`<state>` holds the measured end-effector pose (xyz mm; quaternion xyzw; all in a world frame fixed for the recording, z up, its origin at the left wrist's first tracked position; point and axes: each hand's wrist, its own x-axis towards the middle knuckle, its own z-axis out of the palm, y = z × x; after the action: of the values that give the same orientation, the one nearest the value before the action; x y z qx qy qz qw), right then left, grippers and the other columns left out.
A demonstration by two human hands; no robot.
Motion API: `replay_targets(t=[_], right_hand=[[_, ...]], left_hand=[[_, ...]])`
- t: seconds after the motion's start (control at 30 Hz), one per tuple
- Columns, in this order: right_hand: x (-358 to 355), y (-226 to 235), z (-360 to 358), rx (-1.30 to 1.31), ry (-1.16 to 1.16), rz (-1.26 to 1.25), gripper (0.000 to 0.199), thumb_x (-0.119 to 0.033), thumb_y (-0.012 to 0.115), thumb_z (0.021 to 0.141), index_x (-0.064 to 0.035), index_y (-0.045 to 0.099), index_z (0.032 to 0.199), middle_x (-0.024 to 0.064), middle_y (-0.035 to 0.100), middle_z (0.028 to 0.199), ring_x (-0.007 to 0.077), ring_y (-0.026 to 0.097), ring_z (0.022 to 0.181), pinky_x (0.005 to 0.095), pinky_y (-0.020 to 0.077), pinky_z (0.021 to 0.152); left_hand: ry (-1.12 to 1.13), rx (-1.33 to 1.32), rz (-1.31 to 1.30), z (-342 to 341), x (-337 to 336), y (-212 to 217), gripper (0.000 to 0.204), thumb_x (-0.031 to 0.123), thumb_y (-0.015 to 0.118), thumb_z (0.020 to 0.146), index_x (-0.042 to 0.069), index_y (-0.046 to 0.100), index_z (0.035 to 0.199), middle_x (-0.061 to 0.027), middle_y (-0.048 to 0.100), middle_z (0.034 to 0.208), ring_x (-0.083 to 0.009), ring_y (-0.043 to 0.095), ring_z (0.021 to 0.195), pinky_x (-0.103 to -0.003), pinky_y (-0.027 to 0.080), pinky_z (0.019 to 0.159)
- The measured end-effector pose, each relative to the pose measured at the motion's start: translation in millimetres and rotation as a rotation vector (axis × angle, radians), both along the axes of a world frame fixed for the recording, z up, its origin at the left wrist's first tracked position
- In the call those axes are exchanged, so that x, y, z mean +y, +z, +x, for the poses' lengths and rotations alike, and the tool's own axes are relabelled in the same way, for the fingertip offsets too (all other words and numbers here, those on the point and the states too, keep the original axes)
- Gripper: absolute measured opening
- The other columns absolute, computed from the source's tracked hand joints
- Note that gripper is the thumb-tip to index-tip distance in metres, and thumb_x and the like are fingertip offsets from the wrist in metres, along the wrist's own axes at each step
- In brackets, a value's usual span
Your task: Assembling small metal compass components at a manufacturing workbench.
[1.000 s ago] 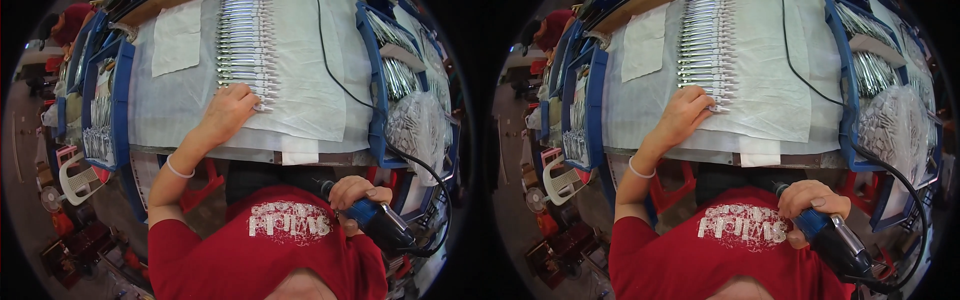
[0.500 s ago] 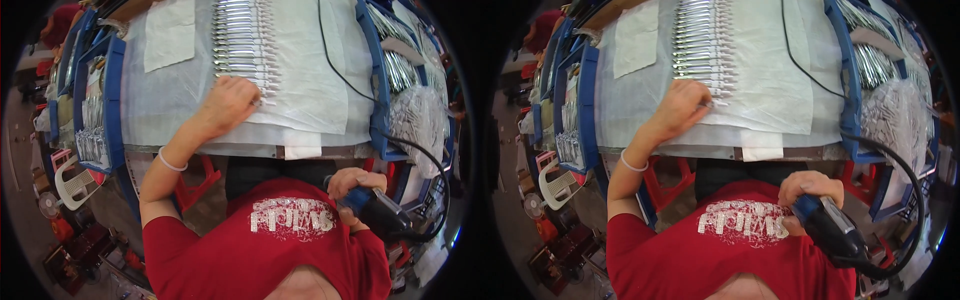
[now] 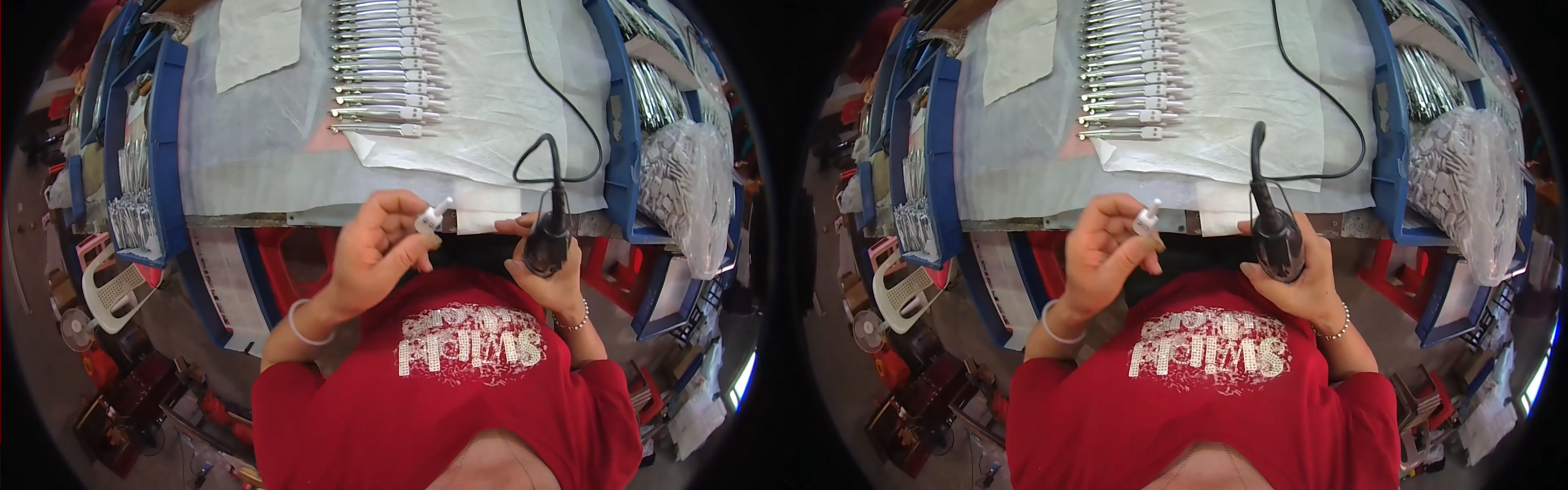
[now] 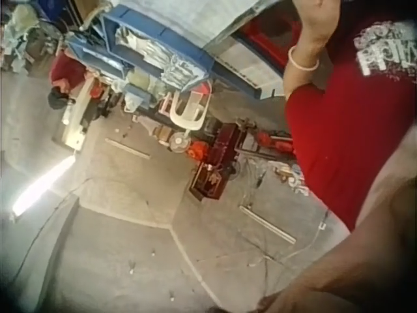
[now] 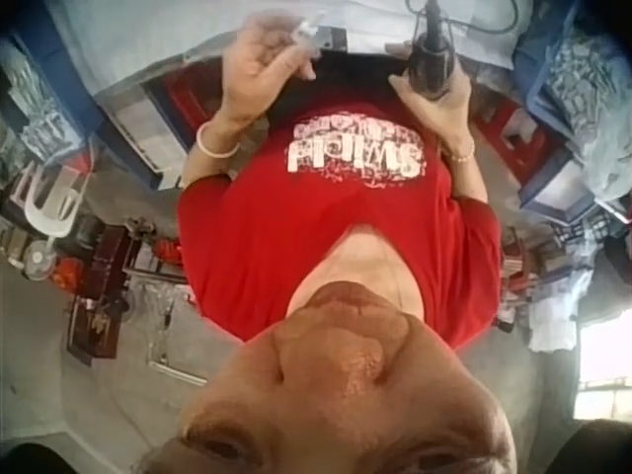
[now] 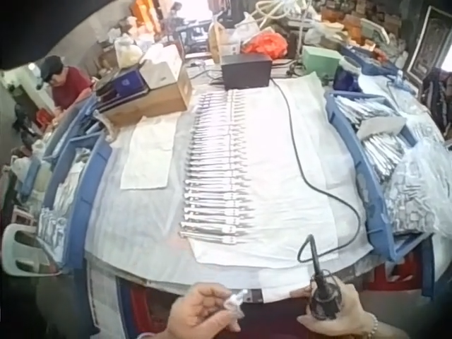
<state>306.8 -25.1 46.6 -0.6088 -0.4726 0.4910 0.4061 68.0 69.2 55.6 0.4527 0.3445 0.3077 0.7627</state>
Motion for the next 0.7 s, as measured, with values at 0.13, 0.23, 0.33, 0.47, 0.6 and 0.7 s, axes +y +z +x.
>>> replay_targets(t=[0.13, 0.23, 0.33, 0.47, 0.6, 0.7], right_hand=[[-2.8, -9.9, 6.0, -0.004, 0.074, 0.0, 0.047, 0.006, 0.068, 0.069, 0.0029, 0.048, 0.112, 0.0184, 0.064, 0.111, 0.0024, 0.053, 0.064, 0.0185, 0.0443, 0.062], [-5.7, -16.5, 5.1, -0.006, 0.057, -0.02, 0.048, 0.007, 0.069, 0.069, 0.0018, 0.049, 0.113, 0.0175, 0.063, 0.115, 0.0022, 0.053, 0.064, 0.0181, 0.0442, 0.06], [-5.1, -17.2, -0.1, -0.02, 0.022, -0.033, 0.051, -0.009, 0.077, 0.068, -0.0004, 0.052, 0.112, 0.0055, 0.063, 0.08, 0.0085, 0.058, 0.072, 0.0239, 0.047, 0.067], [-10.4, -18.3, -4.6, 0.028, 0.016, -0.029, 0.05, -0.008, 0.076, 0.07, -0.0002, 0.052, 0.113, 0.0074, 0.067, 0.088, 0.0112, 0.064, 0.078, 0.0251, 0.0493, 0.072], [-11.5, -17.7, -8.0, 0.088, -0.017, -0.048, 0.047, -0.008, 0.075, 0.072, 0.0001, 0.052, 0.112, 0.0069, 0.069, 0.09, 0.0101, 0.064, 0.08, 0.025, 0.0497, 0.074], [-12.1, -19.0, -6.6, 0.09, -0.022, -0.076, 0.048, -0.008, 0.075, 0.071, 0.0003, 0.052, 0.113, 0.0068, 0.069, 0.09, 0.0094, 0.064, 0.081, 0.0247, 0.0496, 0.074]], left_hand=[[-0.074, 0.005, -0.281, 8.9, -32.7, -16.3, 0.025, 0.002, 0.055, 0.091, -0.004, 0.047, 0.114, -0.0118, 0.065, 0.087, -0.0103, 0.059, 0.062, -0.021, 0.048, 0.056], [-0.165, -0.026, -0.38, 19.1, -46.0, -33.6, 0.021, 0.005, 0.055, 0.092, -0.003, 0.05, 0.111, -0.0112, 0.066, 0.085, -0.0092, 0.058, 0.058, -0.019, 0.046, 0.053], [-0.157, -0.094, -0.447, 33.6, -55.8, -53.4, 0.02, 0.009, 0.053, 0.094, -0.002, 0.052, 0.111, -0.0098, 0.065, 0.083, -0.0076, 0.054, 0.056, -0.018, 0.043, 0.052], [-0.133, -0.175, -0.539, 46.2, -64.8, -72.3, 0.03, 0.023, 0.045, 0.099, -0.001, 0.057, 0.112, -0.0064, 0.064, 0.08, -0.0059, 0.049, 0.054, -0.018, 0.04, 0.051], [-0.091, -0.338, -0.686, 53.4, -69.9, -80.6, 0.043, 0.036, 0.039, 0.1, 0.0, 0.059, 0.113, -0.0042, 0.062, 0.077, -0.006, 0.049, 0.055, -0.019, 0.04, 0.052], [-0.065, -0.369, -0.832, 54.4, -69.8, -84.1, 0.044, 0.039, 0.039, 0.1, 0.001, 0.059, 0.112, -0.0034, 0.06, 0.074, -0.0071, 0.05, 0.055, -0.02, 0.041, 0.052]])
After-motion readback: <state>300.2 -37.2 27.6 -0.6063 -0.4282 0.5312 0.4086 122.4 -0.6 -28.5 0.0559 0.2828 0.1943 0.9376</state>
